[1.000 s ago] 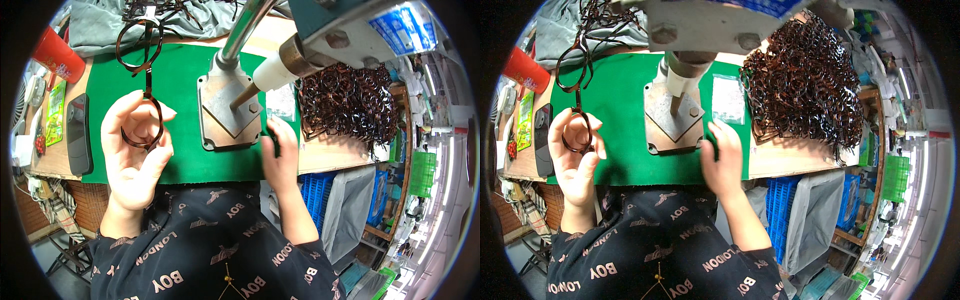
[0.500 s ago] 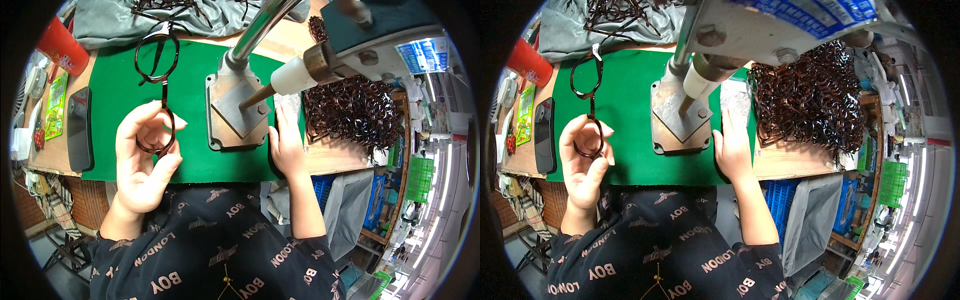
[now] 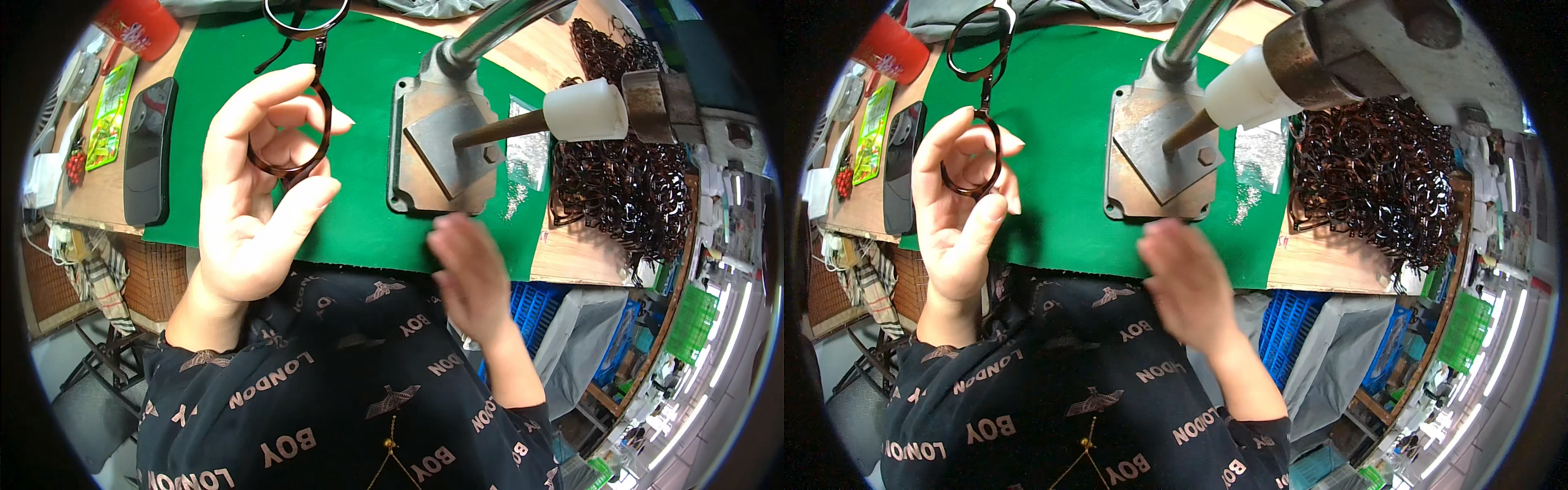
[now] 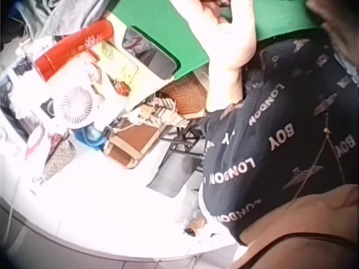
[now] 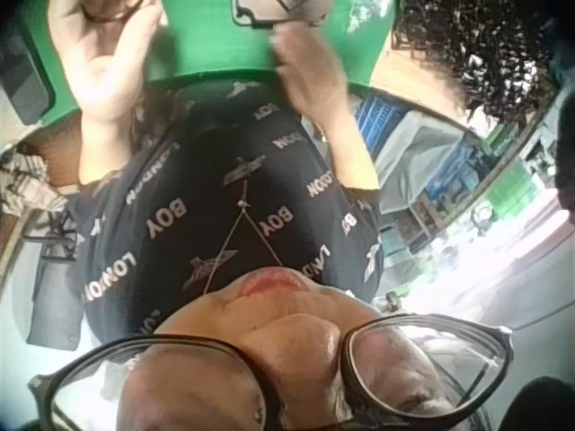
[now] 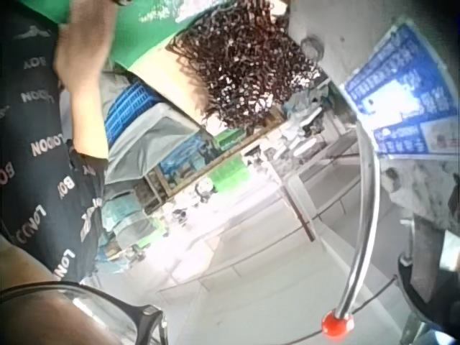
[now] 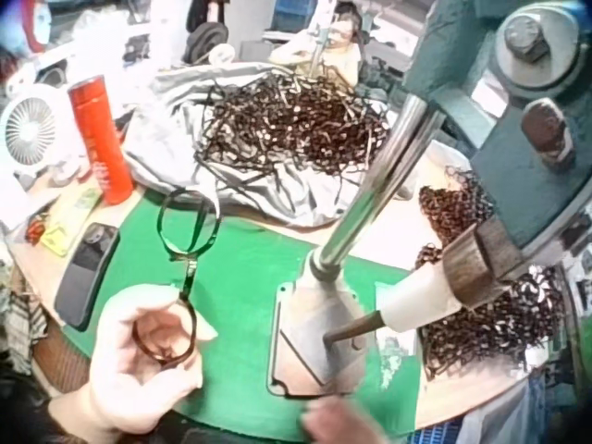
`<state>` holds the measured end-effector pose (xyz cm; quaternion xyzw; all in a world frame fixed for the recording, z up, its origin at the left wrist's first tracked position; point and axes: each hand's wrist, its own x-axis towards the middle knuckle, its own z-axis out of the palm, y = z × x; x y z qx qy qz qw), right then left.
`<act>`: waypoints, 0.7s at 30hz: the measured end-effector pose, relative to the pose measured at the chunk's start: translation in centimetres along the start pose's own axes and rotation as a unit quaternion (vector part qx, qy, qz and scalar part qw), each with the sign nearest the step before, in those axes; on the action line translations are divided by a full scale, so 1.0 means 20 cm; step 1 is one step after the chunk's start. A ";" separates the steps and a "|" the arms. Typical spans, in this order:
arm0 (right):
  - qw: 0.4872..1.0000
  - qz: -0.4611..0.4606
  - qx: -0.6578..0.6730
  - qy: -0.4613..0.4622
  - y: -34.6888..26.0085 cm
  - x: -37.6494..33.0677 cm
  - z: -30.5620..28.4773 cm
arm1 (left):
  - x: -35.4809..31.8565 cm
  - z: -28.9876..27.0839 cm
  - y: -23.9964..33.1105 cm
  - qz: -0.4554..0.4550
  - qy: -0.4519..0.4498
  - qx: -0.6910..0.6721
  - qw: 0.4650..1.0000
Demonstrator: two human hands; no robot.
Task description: The person repeatedly picks up eyeglass frames, uses a heat gun to warm the temples, bends them into shape, and places them on a green mat. The person also gathers a pile of frames and continues the heating and bending cycle.
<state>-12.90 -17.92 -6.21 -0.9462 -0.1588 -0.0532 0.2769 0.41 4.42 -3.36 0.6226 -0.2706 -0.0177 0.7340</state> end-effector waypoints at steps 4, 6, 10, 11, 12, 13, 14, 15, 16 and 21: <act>0.989 -0.086 0.070 -0.098 -0.12 0.21 0.20 | 0.00 0.02 0.01 -0.004 -0.015 0.003 1.000; 0.990 -0.076 0.043 -0.109 -0.12 0.23 0.21 | -0.02 0.02 0.02 -0.013 -0.003 0.001 1.000; 0.992 0.020 -0.029 -0.119 -0.12 0.11 0.12 | -0.03 0.01 0.02 -0.017 0.013 -0.027 0.999; 0.990 0.045 -0.053 -0.122 -0.10 0.04 0.09 | -0.02 0.00 0.01 -0.008 0.007 -0.051 0.999; 0.985 0.077 -0.086 -0.125 -0.07 -0.02 0.07 | -0.02 0.01 0.00 -0.010 0.014 -0.049 0.999; 0.972 0.124 -0.141 -0.141 -0.06 -0.06 0.03 | -0.02 0.01 -0.01 -0.012 0.016 -0.042 0.999; 0.975 0.155 -0.126 -0.094 -0.03 -0.10 -0.02 | -0.01 0.01 0.00 -0.013 0.010 -0.039 0.999; 0.975 0.185 -0.113 -0.047 0.02 -0.13 -0.05 | -0.01 0.02 -0.01 -0.014 0.005 -0.037 0.999; 0.974 0.195 -0.118 -0.015 0.07 -0.17 -0.07 | -0.01 0.03 -0.01 -0.017 0.009 -0.039 0.999; 0.975 0.181 -0.104 0.074 0.22 -0.09 -0.08 | 0.01 0.07 -0.01 -0.016 -0.023 -0.052 0.998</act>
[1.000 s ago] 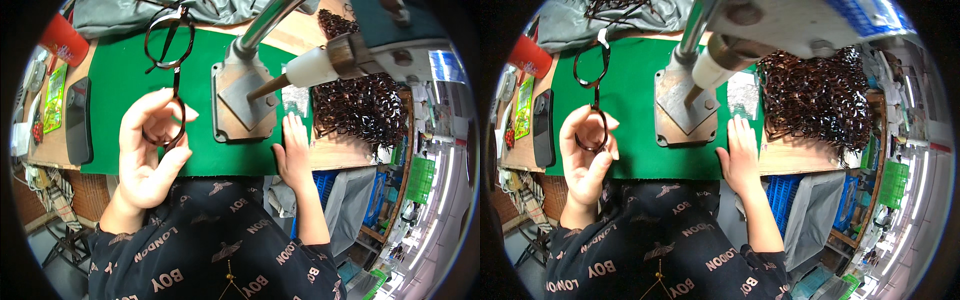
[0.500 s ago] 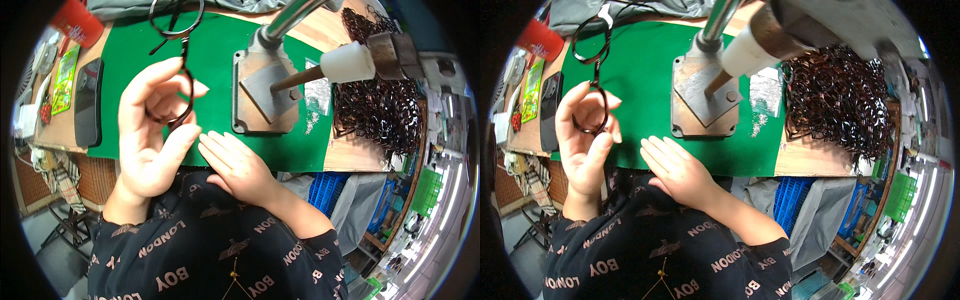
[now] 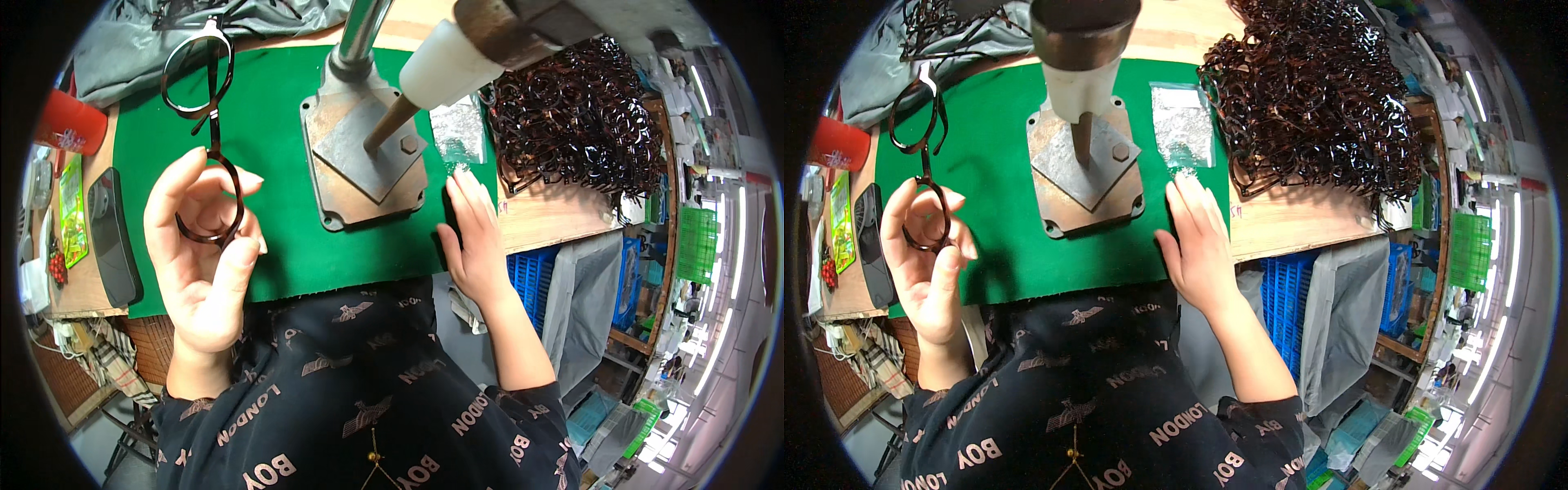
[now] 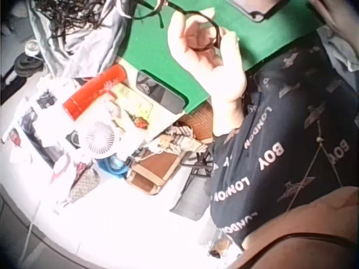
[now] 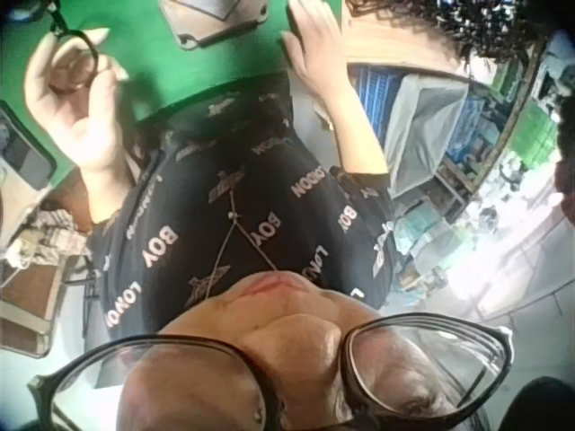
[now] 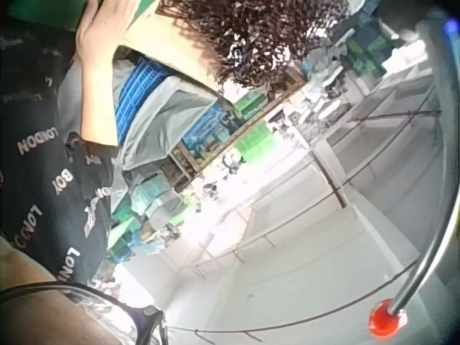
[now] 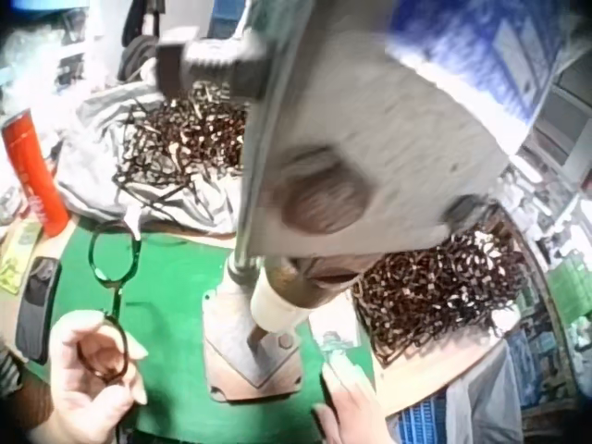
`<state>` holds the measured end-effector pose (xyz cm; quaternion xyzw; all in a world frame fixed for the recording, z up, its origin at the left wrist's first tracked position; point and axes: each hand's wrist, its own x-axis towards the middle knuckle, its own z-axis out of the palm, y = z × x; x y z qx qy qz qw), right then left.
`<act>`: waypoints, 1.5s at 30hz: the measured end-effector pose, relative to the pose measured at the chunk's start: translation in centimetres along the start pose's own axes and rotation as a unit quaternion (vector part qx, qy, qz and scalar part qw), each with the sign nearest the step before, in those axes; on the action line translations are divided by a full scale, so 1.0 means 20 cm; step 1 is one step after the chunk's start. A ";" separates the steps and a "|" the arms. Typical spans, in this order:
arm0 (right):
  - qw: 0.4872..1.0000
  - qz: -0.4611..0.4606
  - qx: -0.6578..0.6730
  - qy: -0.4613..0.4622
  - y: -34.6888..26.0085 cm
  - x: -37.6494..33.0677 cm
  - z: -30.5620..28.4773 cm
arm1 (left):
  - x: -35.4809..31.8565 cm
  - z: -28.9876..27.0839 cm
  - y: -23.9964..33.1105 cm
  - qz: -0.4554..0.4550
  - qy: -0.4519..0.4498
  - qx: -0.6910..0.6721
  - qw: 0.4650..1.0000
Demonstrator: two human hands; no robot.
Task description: The person repeatedly picks up eyeglass frames, uses a heat gun to warm the temples, bends them into shape, and places them on a green mat. The person also gathers a pile of frames and continues the heating and bending cycle.
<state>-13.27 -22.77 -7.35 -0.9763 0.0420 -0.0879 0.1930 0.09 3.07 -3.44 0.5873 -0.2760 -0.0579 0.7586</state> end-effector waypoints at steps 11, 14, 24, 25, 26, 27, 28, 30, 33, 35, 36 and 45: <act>0.999 -0.020 -0.008 -0.028 -0.01 0.01 -0.02 | -0.02 0.00 0.02 -0.006 0.014 0.015 1.000; 0.997 -0.081 0.008 -0.008 -0.05 -0.04 -0.03 | -0.01 0.01 0.01 -0.001 0.009 0.006 1.000; 0.997 -0.059 -0.026 0.031 -0.02 -0.08 0.00 | -0.02 0.02 0.01 -0.002 0.012 0.015 1.000; 0.998 -0.043 -0.007 0.051 0.00 -0.07 0.00 | -0.02 0.02 0.01 -0.001 0.010 0.015 1.000; 0.998 -0.037 0.013 0.056 0.01 -0.06 0.00 | -0.02 0.02 0.01 -0.002 0.005 0.017 1.000; 0.998 -0.040 0.013 0.043 0.01 -0.03 -0.01 | -0.02 0.03 0.00 -0.001 0.001 0.030 1.000; 0.999 -0.043 0.012 0.030 0.00 0.00 -0.01 | -0.03 0.03 0.00 -0.001 -0.003 0.044 0.999; 0.999 -0.046 -0.007 -0.006 -0.01 0.02 0.01 | -0.03 0.04 0.01 -0.002 -0.003 0.054 0.999; 0.998 -0.047 -0.011 -0.048 0.00 -0.02 -0.03 | -0.03 0.03 0.01 -0.006 0.002 0.056 0.998; 0.998 -0.046 -0.011 -0.045 0.00 -0.07 -0.08 | -0.03 0.02 0.00 -0.008 0.001 0.071 0.997; 0.999 -0.036 -0.001 -0.007 0.02 -0.10 -0.08 | -0.03 0.03 0.00 -0.007 0.009 0.069 0.998; 0.981 0.100 0.143 0.081 0.14 -0.09 -0.02 | -0.02 0.04 0.00 -0.006 0.026 0.070 0.997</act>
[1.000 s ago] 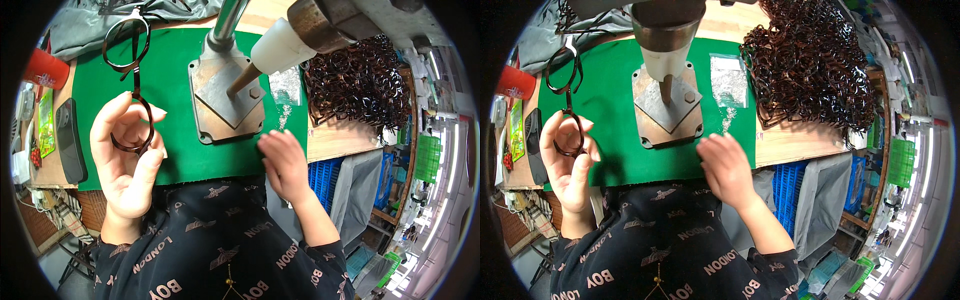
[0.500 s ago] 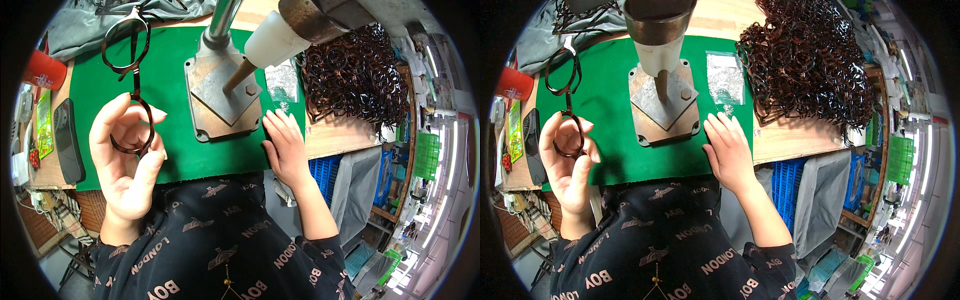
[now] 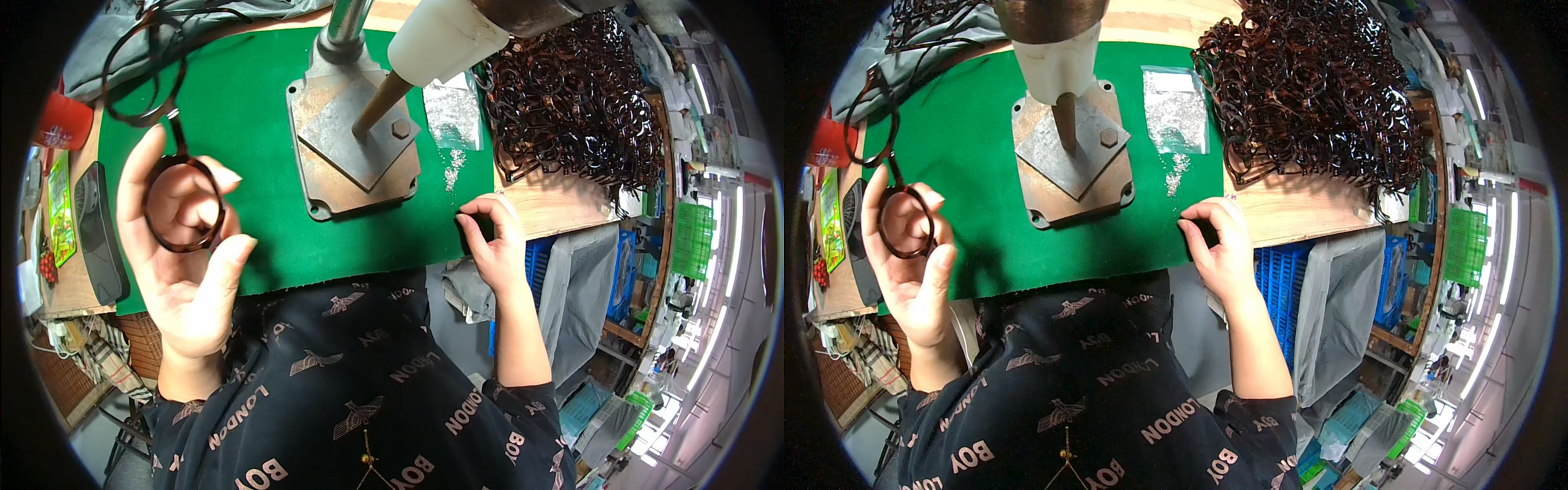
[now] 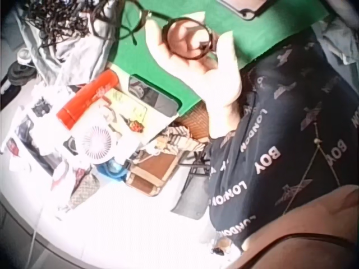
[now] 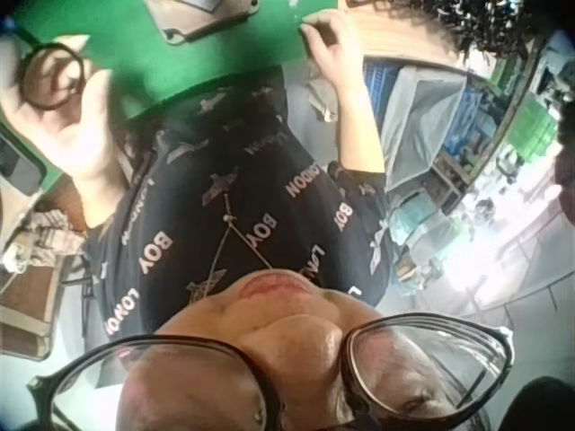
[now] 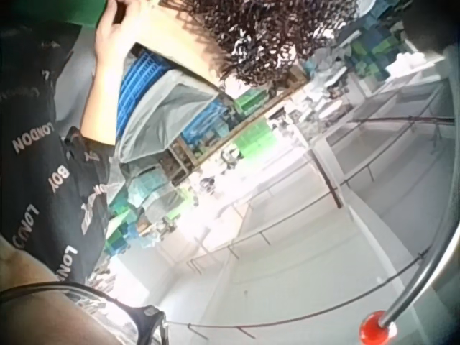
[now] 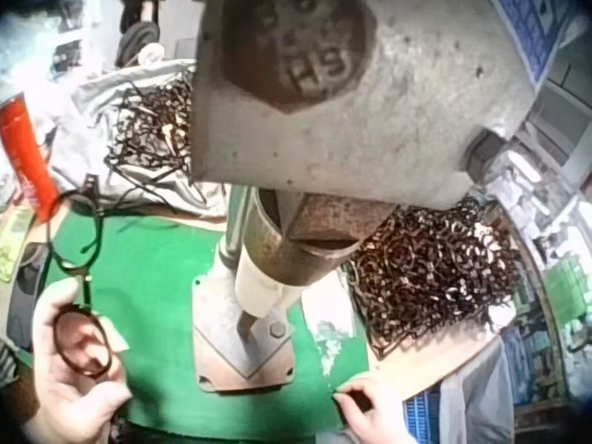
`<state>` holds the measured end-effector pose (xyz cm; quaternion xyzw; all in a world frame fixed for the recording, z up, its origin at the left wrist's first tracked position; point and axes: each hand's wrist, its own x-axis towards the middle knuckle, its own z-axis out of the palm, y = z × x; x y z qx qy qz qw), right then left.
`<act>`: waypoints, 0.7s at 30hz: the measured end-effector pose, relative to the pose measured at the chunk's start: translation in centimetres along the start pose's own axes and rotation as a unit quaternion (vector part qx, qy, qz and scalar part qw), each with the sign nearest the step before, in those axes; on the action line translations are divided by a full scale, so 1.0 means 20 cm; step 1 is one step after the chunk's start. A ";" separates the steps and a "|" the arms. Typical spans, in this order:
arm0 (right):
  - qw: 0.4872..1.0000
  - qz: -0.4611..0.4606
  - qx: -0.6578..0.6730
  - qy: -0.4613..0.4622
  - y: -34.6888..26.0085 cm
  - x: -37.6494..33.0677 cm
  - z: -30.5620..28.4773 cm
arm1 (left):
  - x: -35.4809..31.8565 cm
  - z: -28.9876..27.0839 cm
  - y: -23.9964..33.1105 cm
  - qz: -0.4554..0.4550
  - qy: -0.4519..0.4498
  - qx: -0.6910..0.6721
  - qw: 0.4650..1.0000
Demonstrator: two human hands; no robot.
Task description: The person repeatedly picks up eyeglass frames, uses a heat gun to warm the temples, bends them into shape, and places them on a green mat. The person also gathers a pile of frames and continues the heating and bending cycle.
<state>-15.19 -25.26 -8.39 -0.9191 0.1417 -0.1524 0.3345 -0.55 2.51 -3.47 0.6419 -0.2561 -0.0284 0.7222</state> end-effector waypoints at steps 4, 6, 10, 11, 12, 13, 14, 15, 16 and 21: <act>0.999 -0.002 0.001 -0.040 0.00 0.03 -0.01 | -0.02 -0.04 0.00 -0.005 0.012 0.001 1.000; 0.998 -0.015 -0.012 -0.053 -0.01 0.04 -0.01 | -0.03 -0.04 -0.01 -0.006 -0.001 0.000 1.000; 0.996 -0.036 -0.040 -0.073 -0.01 0.07 0.00 | -0.01 -0.02 -0.01 0.010 0.007 -0.017 1.000; 0.994 -0.056 -0.060 -0.076 -0.02 0.08 0.00 | -0.01 -0.01 0.00 0.008 0.010 -0.016 1.000; 0.991 -0.076 -0.080 -0.080 -0.02 0.09 0.00 | 0.00 -0.01 0.00 0.006 0.012 -0.016 1.000; 0.991 -0.077 -0.070 -0.082 -0.02 0.08 -0.01 | 0.00 -0.01 0.00 0.005 0.010 -0.016 1.000; 0.992 -0.078 -0.059 -0.084 -0.02 0.08 -0.01 | -0.01 -0.01 -0.01 0.005 0.008 -0.016 1.000; 0.992 -0.080 -0.049 -0.085 -0.01 0.08 -0.01 | -0.01 -0.01 -0.01 0.005 0.006 -0.016 1.000; 0.995 -0.053 -0.025 -0.077 0.00 0.07 -0.02 | -0.01 -0.01 -0.01 0.006 0.005 -0.015 1.000; 0.998 -0.010 0.014 -0.065 0.03 0.04 -0.02 | -0.01 -0.03 0.00 -0.014 0.003 -0.013 1.000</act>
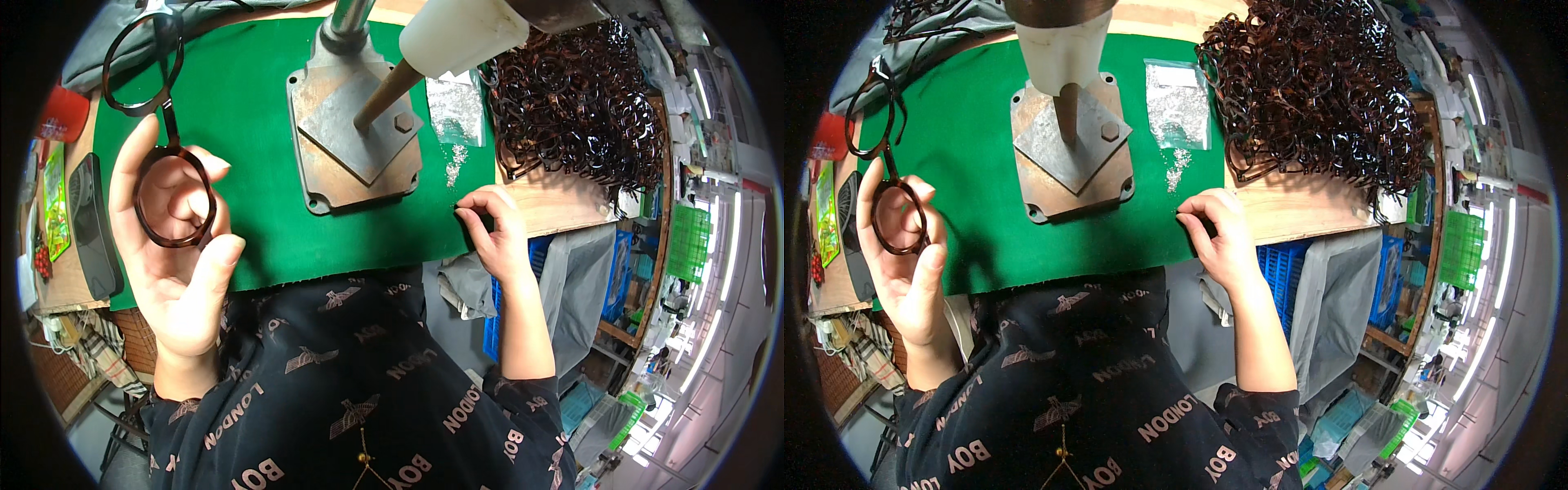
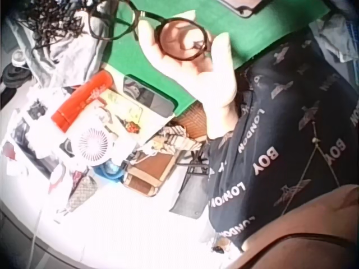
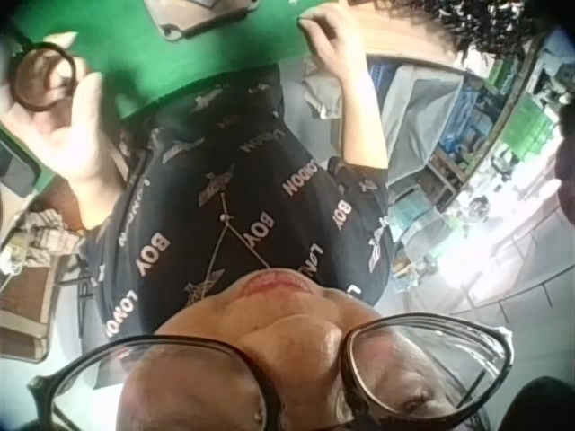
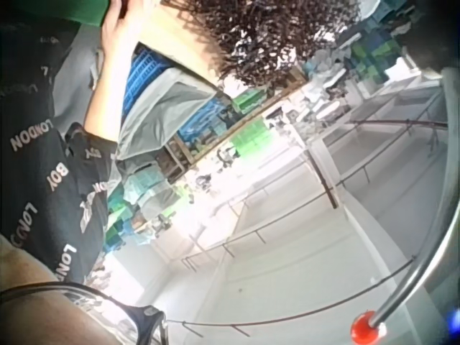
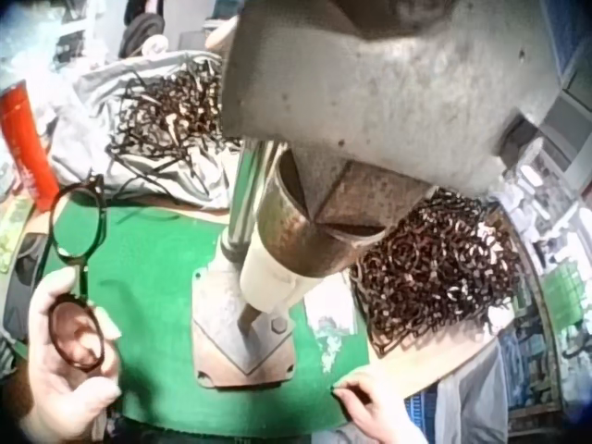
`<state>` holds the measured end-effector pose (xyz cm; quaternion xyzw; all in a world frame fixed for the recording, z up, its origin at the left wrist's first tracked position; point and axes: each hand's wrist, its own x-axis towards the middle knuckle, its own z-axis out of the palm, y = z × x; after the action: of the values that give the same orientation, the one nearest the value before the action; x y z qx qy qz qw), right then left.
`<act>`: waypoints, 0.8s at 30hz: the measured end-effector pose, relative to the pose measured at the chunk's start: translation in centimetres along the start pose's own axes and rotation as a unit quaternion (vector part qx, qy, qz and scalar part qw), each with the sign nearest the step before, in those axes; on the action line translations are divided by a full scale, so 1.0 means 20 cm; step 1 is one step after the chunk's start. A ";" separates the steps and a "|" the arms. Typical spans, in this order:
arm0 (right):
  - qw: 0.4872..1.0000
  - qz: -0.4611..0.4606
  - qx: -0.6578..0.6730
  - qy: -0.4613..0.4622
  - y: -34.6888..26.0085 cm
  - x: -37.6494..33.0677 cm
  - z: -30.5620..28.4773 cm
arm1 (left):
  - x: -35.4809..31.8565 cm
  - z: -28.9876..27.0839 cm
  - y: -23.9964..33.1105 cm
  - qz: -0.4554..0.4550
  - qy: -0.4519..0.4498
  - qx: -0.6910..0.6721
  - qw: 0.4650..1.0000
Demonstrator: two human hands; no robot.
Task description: The person repeatedly picks up eyeglass frames, uses a heat gun to warm the temples, bends them into shape, and places them on a green mat. The person also gathers a pile of frames and continues the heating and bending cycle.
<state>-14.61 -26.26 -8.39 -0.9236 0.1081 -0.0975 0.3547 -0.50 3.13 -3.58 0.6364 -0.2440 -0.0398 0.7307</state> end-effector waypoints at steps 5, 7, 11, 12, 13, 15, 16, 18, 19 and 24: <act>0.999 -0.035 -0.030 -0.006 -0.01 0.01 -0.01 | 0.01 0.00 0.01 0.004 -0.022 -0.006 1.000; 0.997 -0.060 -0.046 -0.009 -0.02 0.02 -0.01 | 0.01 0.01 0.03 -0.005 -0.014 -0.001 1.000; 0.996 -0.071 -0.055 -0.028 -0.04 0.04 -0.02 | 0.00 0.04 0.04 -0.010 -0.001 -0.008 1.000; 0.995 -0.074 -0.059 -0.031 -0.04 0.05 -0.02 | 0.00 0.04 0.04 -0.010 0.000 -0.011 1.000; 0.994 -0.077 -0.063 -0.035 -0.04 0.05 -0.02 | 0.00 0.04 0.04 -0.010 -0.003 -0.017 1.000; 0.993 -0.088 -0.066 -0.041 -0.03 0.06 -0.02 | 0.00 0.04 0.03 -0.011 -0.009 -0.030 0.999; 0.992 -0.094 -0.068 -0.045 -0.02 0.06 -0.03 | 0.00 0.05 0.04 -0.015 -0.010 -0.032 0.999; 0.995 -0.088 -0.044 -0.031 0.00 0.05 -0.02 | -0.01 0.06 0.04 -0.021 -0.013 -0.038 0.999; 0.996 -0.085 -0.032 -0.024 0.00 0.05 -0.02 | 0.00 0.06 0.04 -0.025 -0.014 -0.040 0.999; 0.993 -0.100 -0.043 -0.043 -0.01 0.07 -0.03 | -0.01 0.07 0.04 -0.031 -0.022 -0.052 0.998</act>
<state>-13.48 -26.84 -7.70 -0.9475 0.0039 -0.0877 0.3074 -1.33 2.09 -2.83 0.6040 -0.2382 -0.0890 0.7553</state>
